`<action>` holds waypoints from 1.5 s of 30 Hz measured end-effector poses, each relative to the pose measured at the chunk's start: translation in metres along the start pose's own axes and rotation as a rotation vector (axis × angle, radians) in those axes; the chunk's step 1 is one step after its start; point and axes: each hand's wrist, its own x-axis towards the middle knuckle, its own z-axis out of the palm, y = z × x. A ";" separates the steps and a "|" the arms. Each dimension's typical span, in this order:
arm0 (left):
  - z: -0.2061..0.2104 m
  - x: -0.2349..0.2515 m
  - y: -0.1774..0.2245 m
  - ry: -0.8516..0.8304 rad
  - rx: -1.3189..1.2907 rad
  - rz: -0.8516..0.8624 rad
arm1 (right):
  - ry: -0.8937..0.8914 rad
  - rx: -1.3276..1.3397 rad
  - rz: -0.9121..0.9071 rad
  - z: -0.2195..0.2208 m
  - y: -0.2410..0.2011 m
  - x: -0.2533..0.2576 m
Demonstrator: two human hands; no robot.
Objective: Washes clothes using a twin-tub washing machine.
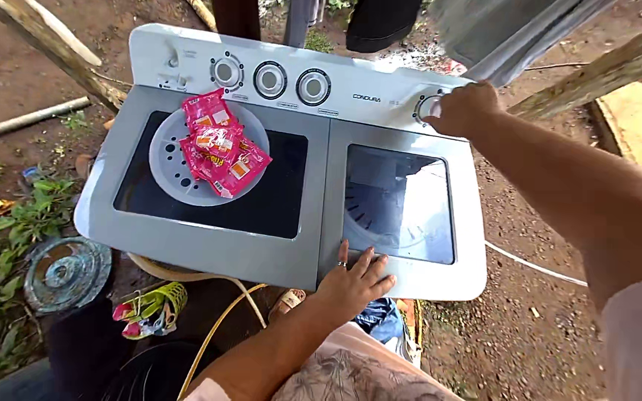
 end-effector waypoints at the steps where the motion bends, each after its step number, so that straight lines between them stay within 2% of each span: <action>1: 0.001 -0.001 0.000 0.000 0.004 0.002 | -0.042 0.136 0.144 0.001 -0.006 -0.003; 3: 0.000 0.000 -0.001 -0.019 -0.006 0.008 | -0.072 0.454 0.384 0.006 -0.012 -0.003; 5: 0.000 0.000 -0.002 -0.013 -0.005 0.019 | -0.007 0.770 0.538 0.023 -0.013 0.001; 7: -0.001 0.000 -0.002 -0.015 0.003 0.017 | 0.042 1.024 0.603 0.036 -0.015 0.009; 10: -0.004 0.000 -0.002 0.007 -0.021 0.005 | 0.012 1.201 0.673 0.034 -0.022 0.011; 14: -0.003 0.000 -0.002 -0.001 -0.028 0.004 | 0.050 1.117 0.669 0.041 -0.021 0.010; 18: -0.006 0.000 -0.002 -0.069 -0.060 0.004 | 0.032 0.966 0.515 0.051 -0.023 -0.019; 22: -0.007 0.000 -0.001 -0.036 -0.032 -0.003 | 0.002 0.808 0.328 0.046 -0.032 -0.104; 25: -0.006 -0.001 0.001 -0.020 -0.011 -0.016 | -0.004 0.727 0.260 0.082 -0.019 -0.186; 29: -0.007 -0.002 0.001 -0.030 -0.075 -0.023 | 0.112 0.685 0.286 0.124 -0.019 -0.298; 32: -0.010 0.000 -0.001 -0.058 -0.097 -0.017 | 0.089 0.698 0.343 0.145 -0.042 -0.353; 35: -0.013 0.000 -0.003 -0.101 -0.097 -0.001 | 0.057 0.689 0.361 0.164 -0.071 -0.372; 37: -0.011 0.000 -0.003 -0.070 -0.085 -0.002 | 0.036 0.685 0.392 0.173 -0.082 -0.373; 45: -0.008 -0.001 -0.005 0.013 -0.109 -0.020 | 0.067 0.657 0.428 0.165 -0.083 -0.365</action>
